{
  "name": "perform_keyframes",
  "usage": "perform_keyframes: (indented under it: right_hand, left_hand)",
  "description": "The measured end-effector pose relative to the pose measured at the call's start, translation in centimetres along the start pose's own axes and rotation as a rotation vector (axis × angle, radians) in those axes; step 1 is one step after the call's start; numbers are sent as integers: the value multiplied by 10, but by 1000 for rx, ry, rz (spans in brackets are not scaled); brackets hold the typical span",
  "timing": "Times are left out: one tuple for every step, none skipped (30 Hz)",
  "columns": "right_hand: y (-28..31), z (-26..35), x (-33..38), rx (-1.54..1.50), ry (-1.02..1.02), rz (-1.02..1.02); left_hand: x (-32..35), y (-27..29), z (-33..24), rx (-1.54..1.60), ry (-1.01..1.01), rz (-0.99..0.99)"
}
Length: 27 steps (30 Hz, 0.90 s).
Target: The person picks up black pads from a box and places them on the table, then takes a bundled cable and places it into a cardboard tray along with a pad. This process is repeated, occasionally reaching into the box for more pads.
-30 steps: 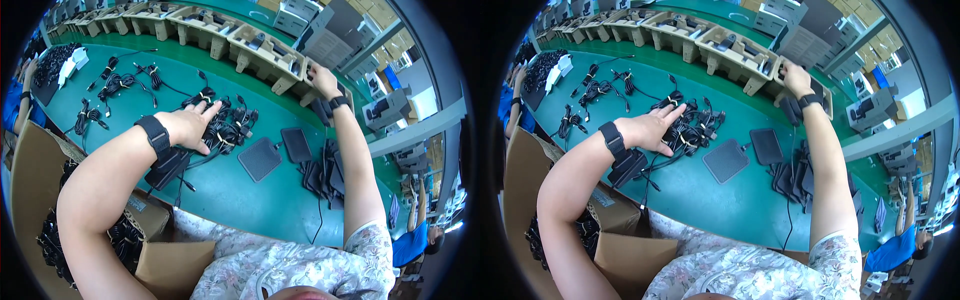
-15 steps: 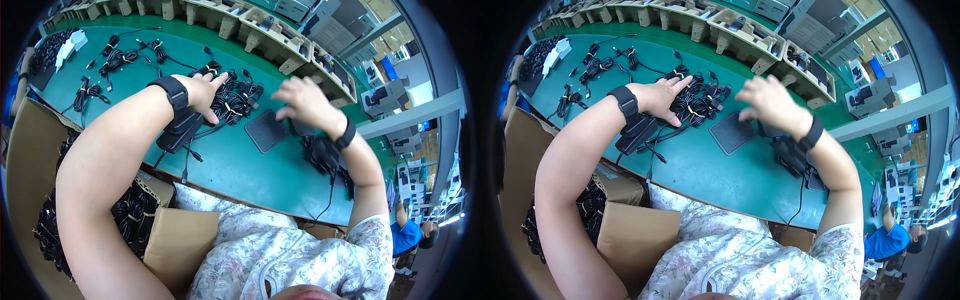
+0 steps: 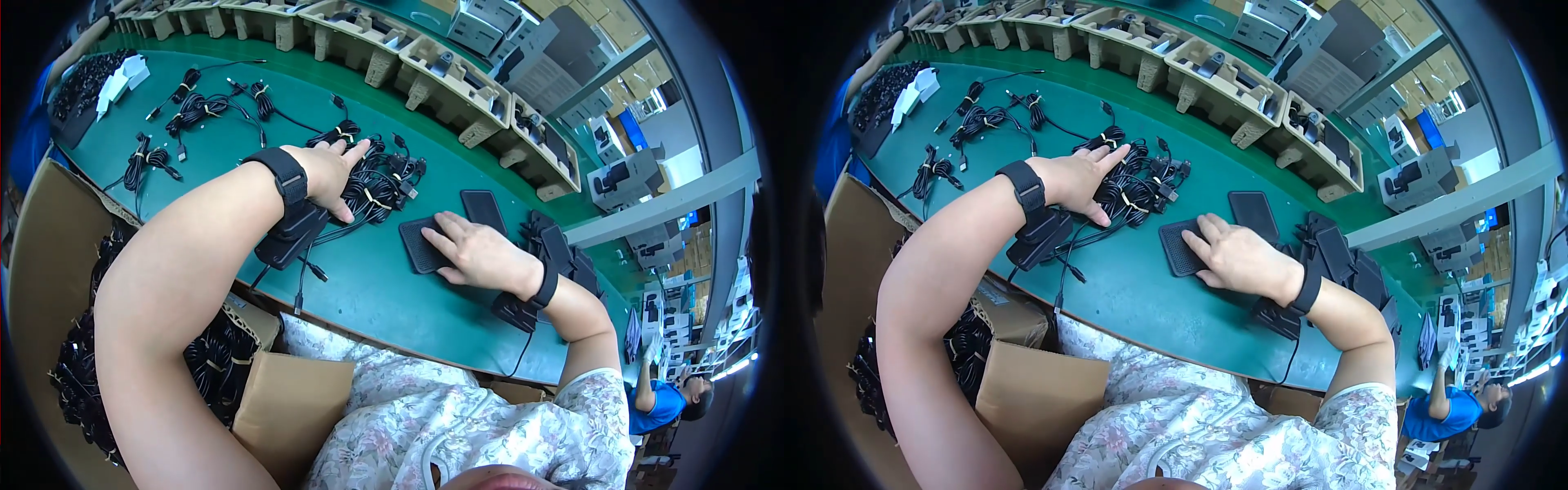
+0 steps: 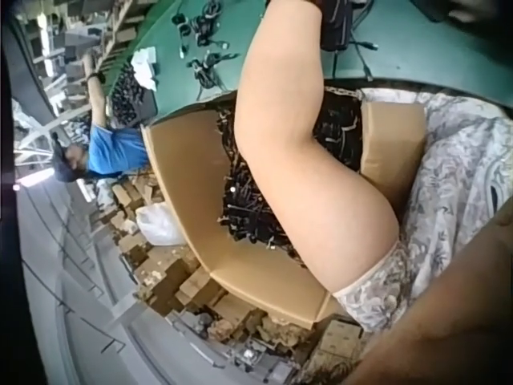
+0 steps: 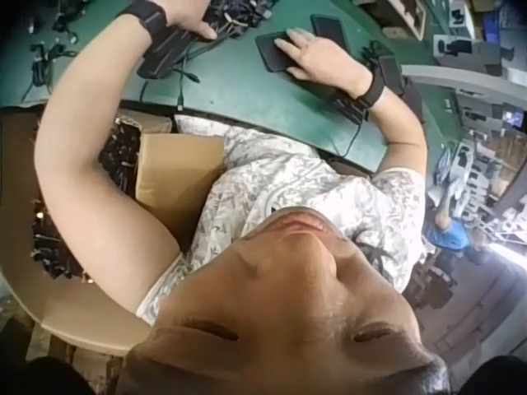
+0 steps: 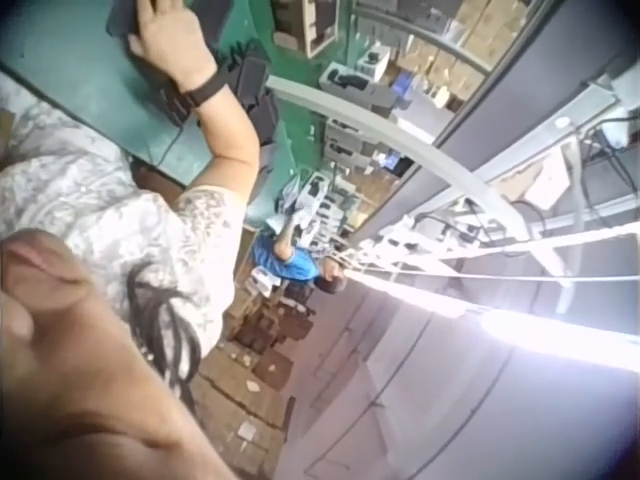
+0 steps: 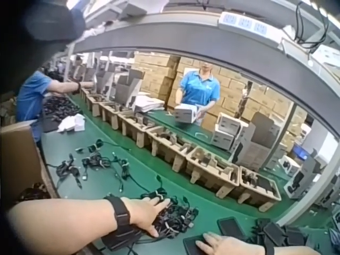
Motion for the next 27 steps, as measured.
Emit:
perform_keyframes:
  right_hand:
    - [6, 6, 2, 69, 67, -77]
    - [11, 1, -1, 70, 77, -79]
    - [21, -14, -5, -40, 7, -103]
    - [30, -32, -9, -152, -62, -125]
    - [32, -49, -19, -276, -112, -149]
    - [74, -68, 0, -252, -212, -338]
    - [88, -96, 3, -270, -294, -496]
    - [97, -131, 10, -254, -425, -635]
    - [101, -168, 24, -226, -567, -772]
    - [103, -197, 25, -240, -638, -872]
    - [102, -226, 28, -253, -712, -969]
    - [97, -254, 26, -249, -710, -973]
    - [86, -288, 28, -371, -710, -1039]
    - [69, -318, 26, -508, -703, -1100]
    - [62, -333, 22, -647, -690, -1160]
    - [62, -343, 20, -652, -683, -1163]
    - [56, -351, 17, -635, -787, -1090]
    - [50, -358, 15, -614, -890, -1013]
    - [42, -365, 14, -588, -992, -933]
    - [43, -363, 10, -594, -988, -929]
    - [34, -365, 9, -679, -1065, -852]
    - [25, -363, 9, -762, -1142, -771]
    - [12, -359, 9, -843, -1218, -685]
    - [6, -358, 9, -846, -1217, -676]
    - [18, -358, 14, -523, -1183, -602]
    - [28, -354, 16, -204, -1129, -519]
    - [41, -329, 1, 94, -1048, -431]
  left_hand:
    - [-2, -1, -1, 1, -3, -1]
    - [-2, -1, 1, 7, -5, 2]
    - [-4, -3, 3, 16, -5, 7]
    - [-5, -6, 7, 26, -3, 14]
    - [-1, -11, 18, 35, 31, 24]
    - [10, 12, 1, 2, 15, -13]
    - [7, 11, 1, 1, 12, -6]
    - [5, 11, 2, -2, 12, 1]
    - [-2, 11, -1, -1, 3, -5]
    - [-2, 9, 2, -1, 8, 7]
    - [-4, 6, 3, -1, 10, 20]
    - [-4, 5, 2, -2, 5, 27]
    - [-5, 7, 0, -6, 2, 20]
    - [-5, 4, 0, -4, -2, 24]
    - [-3, 3, 0, -2, -3, 28]
    - [-2, 3, 0, -1, -7, 30]
    - [0, 4, 0, -1, 2, 31]
    - [1, 2, 0, -17, 22, 62]
    - [1, 0, 0, -33, 40, 92]
    - [2, -2, 1, -47, 60, 125]
    - [2, -1, 2, -42, 64, 128]
    - [2, -1, 2, -46, 64, 126]
    - [1, -2, 2, -50, 63, 124]
    - [0, -4, 2, -53, 61, 122]
    - [0, -3, 0, -50, 58, 125]
    - [-2, 0, -3, -49, 48, 116]
    - [-3, -1, 0, -48, 52, 114]
Point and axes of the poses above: each hand's wrist, its own x-axis away from the middle knuckle, its own y-axis out of the back of the hand, z = x × y, the point moved 9 cm from there along -x, towards the middle knuckle, and after that the axes turned 3 degrees about y, right-handed, at the moved point
